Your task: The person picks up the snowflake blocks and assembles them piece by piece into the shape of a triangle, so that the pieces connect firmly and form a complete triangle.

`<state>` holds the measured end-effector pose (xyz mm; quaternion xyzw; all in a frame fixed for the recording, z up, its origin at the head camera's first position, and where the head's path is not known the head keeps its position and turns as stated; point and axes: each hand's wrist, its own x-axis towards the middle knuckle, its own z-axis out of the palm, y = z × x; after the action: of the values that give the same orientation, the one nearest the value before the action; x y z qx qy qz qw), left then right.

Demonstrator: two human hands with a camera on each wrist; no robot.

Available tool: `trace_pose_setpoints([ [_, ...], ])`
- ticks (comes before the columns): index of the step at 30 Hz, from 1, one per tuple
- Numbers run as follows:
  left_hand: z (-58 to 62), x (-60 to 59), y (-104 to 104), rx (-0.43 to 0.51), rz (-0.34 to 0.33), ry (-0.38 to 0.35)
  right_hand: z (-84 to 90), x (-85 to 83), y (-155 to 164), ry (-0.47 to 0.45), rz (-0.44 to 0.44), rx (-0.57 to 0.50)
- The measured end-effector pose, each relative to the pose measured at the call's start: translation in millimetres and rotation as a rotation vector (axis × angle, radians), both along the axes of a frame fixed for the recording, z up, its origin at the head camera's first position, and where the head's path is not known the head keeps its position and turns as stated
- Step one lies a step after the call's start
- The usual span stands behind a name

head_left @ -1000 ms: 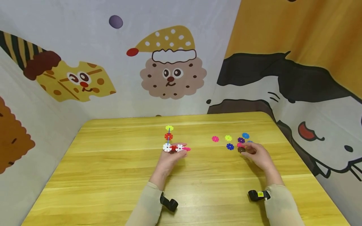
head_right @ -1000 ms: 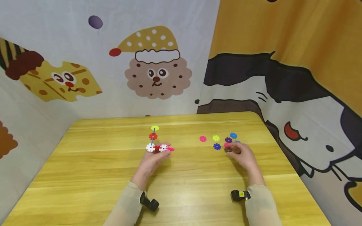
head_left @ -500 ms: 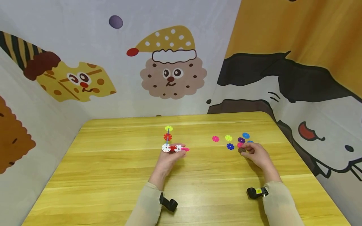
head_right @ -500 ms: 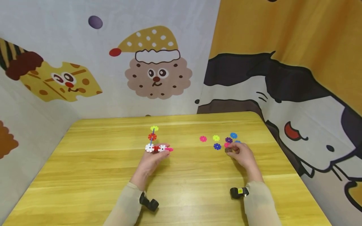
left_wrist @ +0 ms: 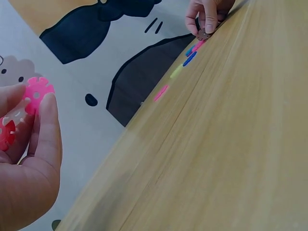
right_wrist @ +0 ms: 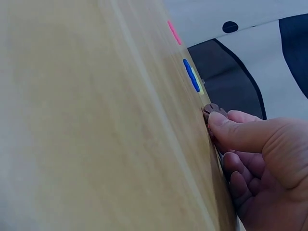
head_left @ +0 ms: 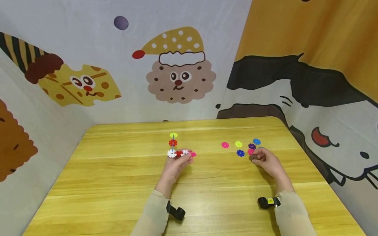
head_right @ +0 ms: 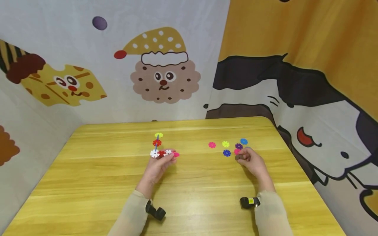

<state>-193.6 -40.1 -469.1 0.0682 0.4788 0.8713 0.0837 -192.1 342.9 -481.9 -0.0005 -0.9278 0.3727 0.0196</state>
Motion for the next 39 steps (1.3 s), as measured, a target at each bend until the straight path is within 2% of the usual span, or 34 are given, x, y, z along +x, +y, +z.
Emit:
trace_pose_setpoints([
  [4,1.8,0.4,-0.1,0.015,0.0,-0.006,1.5,2.5,-3.8,0.014,0.016,0.015],
  [7,2.6,0.7,-0.2,0.016,0.005,-0.017,2.3,3.8,-10.0,0.025,0.039,-0.011],
  [13,2.7,0.2,-0.6,-0.009,-0.002,-0.016,5.2,4.0,-34.7,0.051,0.147,-0.161],
  [20,2.0,0.1,1.1,-0.031,-0.021,-0.006,8.8,0.0,-75.2,-0.039,0.232,-0.358],
  [30,-0.7,1.7,5.8,-0.047,-0.032,-0.013,20.1,-2.2,-130.1,-0.091,0.307,-0.543],
  [39,-1.0,4.0,9.5,-0.057,-0.045,0.0,29.7,-0.5,-163.3,-0.056,0.375,-0.622],
])
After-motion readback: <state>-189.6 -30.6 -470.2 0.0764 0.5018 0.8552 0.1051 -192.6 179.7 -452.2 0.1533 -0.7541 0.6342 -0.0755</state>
